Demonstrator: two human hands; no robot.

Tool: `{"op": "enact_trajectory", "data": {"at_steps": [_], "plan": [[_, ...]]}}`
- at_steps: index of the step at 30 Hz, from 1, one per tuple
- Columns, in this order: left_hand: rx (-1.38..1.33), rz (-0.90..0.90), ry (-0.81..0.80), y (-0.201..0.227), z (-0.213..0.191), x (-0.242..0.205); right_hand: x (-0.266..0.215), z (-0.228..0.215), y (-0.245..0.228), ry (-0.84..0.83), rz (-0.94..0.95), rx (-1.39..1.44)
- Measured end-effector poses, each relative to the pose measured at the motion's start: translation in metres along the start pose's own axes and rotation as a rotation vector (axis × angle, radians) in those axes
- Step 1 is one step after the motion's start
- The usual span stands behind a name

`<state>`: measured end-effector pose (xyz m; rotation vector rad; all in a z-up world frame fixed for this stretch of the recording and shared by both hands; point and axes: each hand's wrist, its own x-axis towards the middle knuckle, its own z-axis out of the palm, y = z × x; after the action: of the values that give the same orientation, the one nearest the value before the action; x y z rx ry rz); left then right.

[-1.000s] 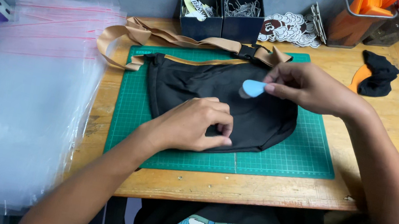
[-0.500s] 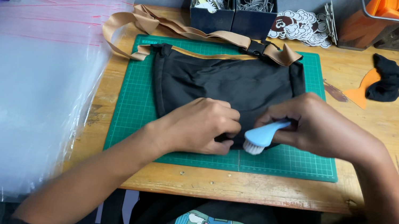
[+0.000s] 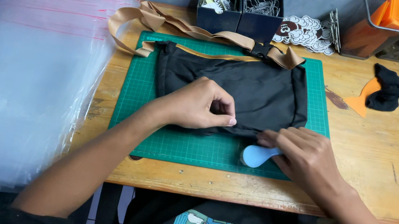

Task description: The person rubs the surface of a black shoulder bag with a blue tool, adjusts the tan strap, and attaches a bear-shaped decorative charm to the zipper pull.

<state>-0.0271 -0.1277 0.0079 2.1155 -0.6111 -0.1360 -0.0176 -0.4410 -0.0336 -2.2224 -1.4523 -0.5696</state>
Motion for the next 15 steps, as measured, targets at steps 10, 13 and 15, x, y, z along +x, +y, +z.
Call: {"op": "enact_trajectory", "data": {"at_steps": [10, 13, 15], "plan": [[0.038, -0.038, 0.017, -0.007, 0.007, 0.005, 0.004, 0.003, -0.007, -0.06, -0.126, 0.057], [0.039, -0.065, 0.02, -0.006, 0.008, 0.004, 0.002, 0.005, -0.006, -0.048, -0.106, 0.041], [0.048, -0.093, 0.007, -0.006, 0.007, 0.004, 0.0, 0.005, -0.01, 0.005, 0.029, 0.128]]}}
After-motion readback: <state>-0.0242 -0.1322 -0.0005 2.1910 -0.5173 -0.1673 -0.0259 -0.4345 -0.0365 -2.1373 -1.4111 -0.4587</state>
